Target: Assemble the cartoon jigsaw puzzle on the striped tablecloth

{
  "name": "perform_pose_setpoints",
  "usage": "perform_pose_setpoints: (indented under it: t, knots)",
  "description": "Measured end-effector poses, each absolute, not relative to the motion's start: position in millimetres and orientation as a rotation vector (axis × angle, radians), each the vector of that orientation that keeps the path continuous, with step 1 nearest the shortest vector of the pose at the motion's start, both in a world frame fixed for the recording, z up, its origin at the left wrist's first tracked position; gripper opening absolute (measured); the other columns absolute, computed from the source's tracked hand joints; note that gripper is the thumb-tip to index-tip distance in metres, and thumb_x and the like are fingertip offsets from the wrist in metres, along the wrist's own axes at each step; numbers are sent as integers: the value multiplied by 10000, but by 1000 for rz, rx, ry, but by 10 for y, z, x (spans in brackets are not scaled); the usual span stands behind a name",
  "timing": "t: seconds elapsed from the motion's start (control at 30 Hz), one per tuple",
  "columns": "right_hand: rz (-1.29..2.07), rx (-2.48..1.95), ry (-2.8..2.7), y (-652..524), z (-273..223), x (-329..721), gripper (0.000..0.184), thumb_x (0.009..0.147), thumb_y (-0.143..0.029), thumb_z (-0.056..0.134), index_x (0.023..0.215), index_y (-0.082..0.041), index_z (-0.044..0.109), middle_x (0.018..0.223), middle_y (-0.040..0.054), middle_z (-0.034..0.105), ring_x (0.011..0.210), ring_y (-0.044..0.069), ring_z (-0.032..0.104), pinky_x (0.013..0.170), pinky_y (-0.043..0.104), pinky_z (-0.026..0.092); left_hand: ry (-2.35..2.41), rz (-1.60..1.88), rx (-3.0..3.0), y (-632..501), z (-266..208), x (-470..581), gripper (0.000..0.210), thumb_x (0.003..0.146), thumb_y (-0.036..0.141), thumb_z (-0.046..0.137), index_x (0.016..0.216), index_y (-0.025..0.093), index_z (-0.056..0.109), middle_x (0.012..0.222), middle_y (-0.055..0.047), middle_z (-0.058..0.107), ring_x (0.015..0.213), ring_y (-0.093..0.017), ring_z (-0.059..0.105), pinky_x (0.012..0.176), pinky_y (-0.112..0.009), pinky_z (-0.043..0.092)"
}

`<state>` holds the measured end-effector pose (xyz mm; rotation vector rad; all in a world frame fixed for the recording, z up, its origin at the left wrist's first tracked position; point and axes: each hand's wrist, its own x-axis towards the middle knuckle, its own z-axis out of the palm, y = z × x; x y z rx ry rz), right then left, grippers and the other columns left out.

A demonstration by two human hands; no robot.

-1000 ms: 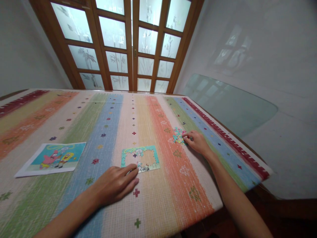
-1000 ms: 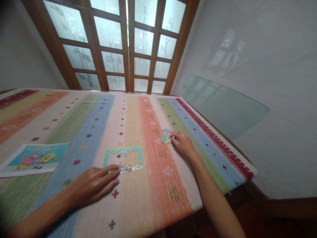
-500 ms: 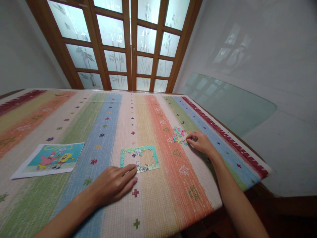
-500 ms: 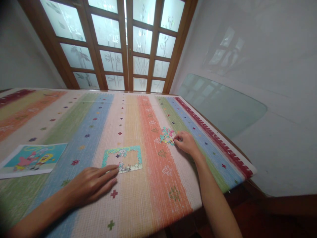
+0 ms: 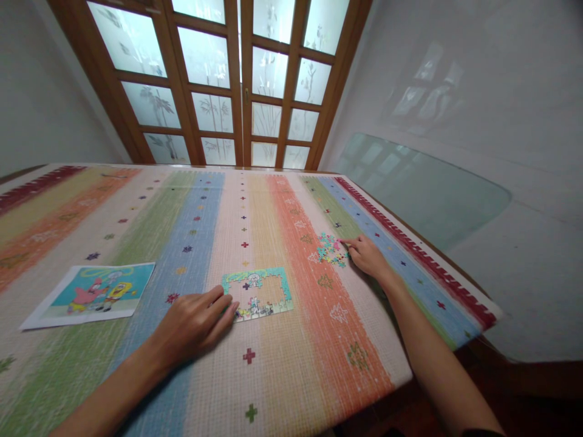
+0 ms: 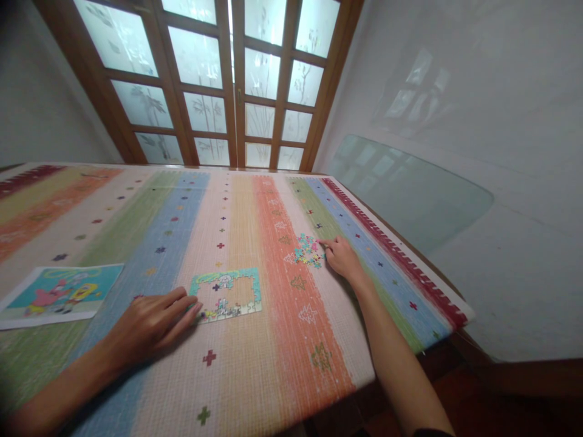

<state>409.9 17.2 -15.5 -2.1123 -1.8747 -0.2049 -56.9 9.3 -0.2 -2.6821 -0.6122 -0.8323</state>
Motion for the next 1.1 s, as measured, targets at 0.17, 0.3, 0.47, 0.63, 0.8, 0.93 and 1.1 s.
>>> perform_pose_setpoints:
  t: [0.17, 0.3, 0.47, 0.63, 0.8, 0.93, 1.1]
  knots:
    - [-206, -2087, -1875, 158, -144, 4032, 414, 940, -154, 457, 1174, -189, 796, 904, 109, 654, 882, 253, 620, 869, 358, 478, -919, -634, -2724, 125, -41, -623, 478, 1093, 318, 313, 718, 197, 583, 611, -31, 630, 495, -177, 600, 479, -293, 426]
    - [-127, -1921, -1981, 129, -138, 3919, 404, 919, -149, 465, 1098, -221, 820, 957, 99, 661, 926, 241, 626, 907, 354, 482, -1294, -314, -2796, 138, -27, -632, 538, 1085, 399, 247, 756, 195, 621, 702, -88, 721, 595, -238, 684, 539, -328, 460]
    - [-90, -1861, -1961, 79, -129, 3869, 360, 910, -184, 479, 985, -214, 830, 945, 102, 672, 926, 249, 627, 898, 369, 491, -1554, -48, -2781, 146, 59, -609, 598, 1075, 419, 193, 784, 191, 664, 794, -142, 766, 684, -287, 729, 603, -369, 492]
    - [-56, -1777, -1993, 49, -131, 3776, 377, 927, -177, 467, 1063, -232, 815, 986, 98, 670, 939, 244, 622, 902, 375, 490, -1569, -127, -2795, 146, 69, -606, 615, 1065, 453, 194, 759, 191, 658, 756, -144, 756, 644, -269, 709, 601, -356, 473]
    - [-20, -1661, -2077, 21, -145, 3646, 356, 930, -160, 480, 1020, -240, 815, 996, 88, 643, 933, 232, 612, 883, 369, 490, -1613, -94, -2803, 140, 80, -603, 596, 1070, 451, 198, 753, 197, 636, 778, -150, 752, 670, -286, 714, 621, -373, 481]
    - [45, -1604, -2136, 12, -127, 3597, 352, 952, -178, 485, 1087, -255, 800, 992, 80, 642, 928, 224, 609, 887, 368, 486, -1589, -45, -2777, 139, 80, -601, 598, 1076, 442, 184, 777, 198, 642, 782, -143, 756, 680, -282, 718, 611, -358, 472]
    - [3, -1693, -2041, 84, -107, 3617, 356, 991, -246, 463, 1136, -216, 787, 967, 98, 655, 933, 241, 617, 886, 373, 481, -1580, -44, -2770, 144, 66, -594, 614, 1070, 445, 181, 778, 193, 658, 775, -140, 758, 668, -277, 714, 602, -355, 478]
